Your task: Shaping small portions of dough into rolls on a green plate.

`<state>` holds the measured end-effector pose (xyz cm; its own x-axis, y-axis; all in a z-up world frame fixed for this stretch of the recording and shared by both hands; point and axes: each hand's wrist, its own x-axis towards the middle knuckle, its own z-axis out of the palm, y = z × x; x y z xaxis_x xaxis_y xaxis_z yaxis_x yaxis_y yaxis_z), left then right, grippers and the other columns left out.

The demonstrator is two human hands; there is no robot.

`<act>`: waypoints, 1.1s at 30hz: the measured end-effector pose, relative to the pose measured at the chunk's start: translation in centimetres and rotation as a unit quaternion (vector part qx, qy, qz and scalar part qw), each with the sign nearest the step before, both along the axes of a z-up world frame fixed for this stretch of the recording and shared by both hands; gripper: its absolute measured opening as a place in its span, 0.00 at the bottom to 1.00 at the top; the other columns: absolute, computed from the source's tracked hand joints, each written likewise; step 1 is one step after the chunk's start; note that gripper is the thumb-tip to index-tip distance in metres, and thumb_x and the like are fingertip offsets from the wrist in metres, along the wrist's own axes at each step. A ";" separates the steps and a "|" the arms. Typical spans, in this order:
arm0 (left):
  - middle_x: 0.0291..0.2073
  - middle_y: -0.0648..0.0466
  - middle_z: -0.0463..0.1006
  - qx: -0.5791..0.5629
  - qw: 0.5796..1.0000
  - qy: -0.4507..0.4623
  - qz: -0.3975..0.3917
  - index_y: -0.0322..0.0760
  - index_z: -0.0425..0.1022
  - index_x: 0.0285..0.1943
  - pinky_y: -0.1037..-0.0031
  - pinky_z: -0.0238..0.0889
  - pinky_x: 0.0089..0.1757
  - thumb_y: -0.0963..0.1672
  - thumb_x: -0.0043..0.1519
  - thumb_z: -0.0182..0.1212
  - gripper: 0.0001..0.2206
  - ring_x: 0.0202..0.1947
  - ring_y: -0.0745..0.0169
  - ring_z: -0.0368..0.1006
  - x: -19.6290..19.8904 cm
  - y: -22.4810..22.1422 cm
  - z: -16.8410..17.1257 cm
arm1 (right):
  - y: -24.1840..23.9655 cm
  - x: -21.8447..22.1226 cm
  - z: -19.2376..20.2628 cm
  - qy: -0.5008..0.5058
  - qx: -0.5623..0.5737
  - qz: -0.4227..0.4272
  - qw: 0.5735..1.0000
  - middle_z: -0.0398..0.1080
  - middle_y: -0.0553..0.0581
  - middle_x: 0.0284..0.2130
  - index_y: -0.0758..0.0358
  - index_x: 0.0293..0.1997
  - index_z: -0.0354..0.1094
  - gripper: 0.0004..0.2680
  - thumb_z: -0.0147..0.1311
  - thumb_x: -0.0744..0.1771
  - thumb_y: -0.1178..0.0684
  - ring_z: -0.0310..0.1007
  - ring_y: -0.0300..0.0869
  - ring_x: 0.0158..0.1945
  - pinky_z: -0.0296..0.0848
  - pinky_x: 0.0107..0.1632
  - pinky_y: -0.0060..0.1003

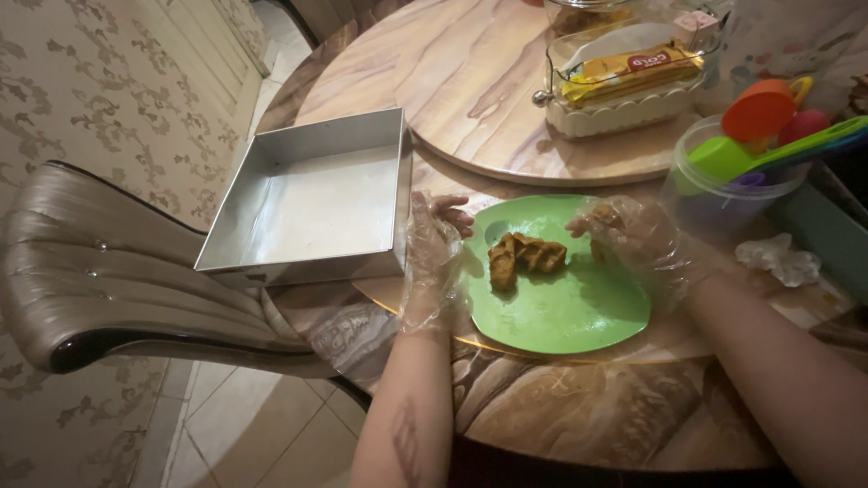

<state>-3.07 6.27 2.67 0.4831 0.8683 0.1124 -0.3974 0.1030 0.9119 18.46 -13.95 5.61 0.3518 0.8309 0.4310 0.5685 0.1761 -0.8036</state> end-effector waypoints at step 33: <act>0.20 0.48 0.81 -0.020 0.999 0.027 -0.007 0.40 0.83 0.41 0.79 0.72 0.27 0.63 0.68 0.31 0.36 0.19 0.62 0.77 -0.3 -0.4 0.7 | -1.7 -1.4 5.9 0.072 -0.142 0.050 0.986 0.66 0.73 0.54 0.73 0.61 0.61 0.21 0.62 0.63 0.54 0.63 0.62 0.65 0.61 0.67 0.56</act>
<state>-3.42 5.86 3.35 0.4989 0.8651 0.0513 -0.3464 0.1448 0.9269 17.04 -15.65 11.53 0.3020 0.9446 0.1283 0.4356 -0.0171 -0.9000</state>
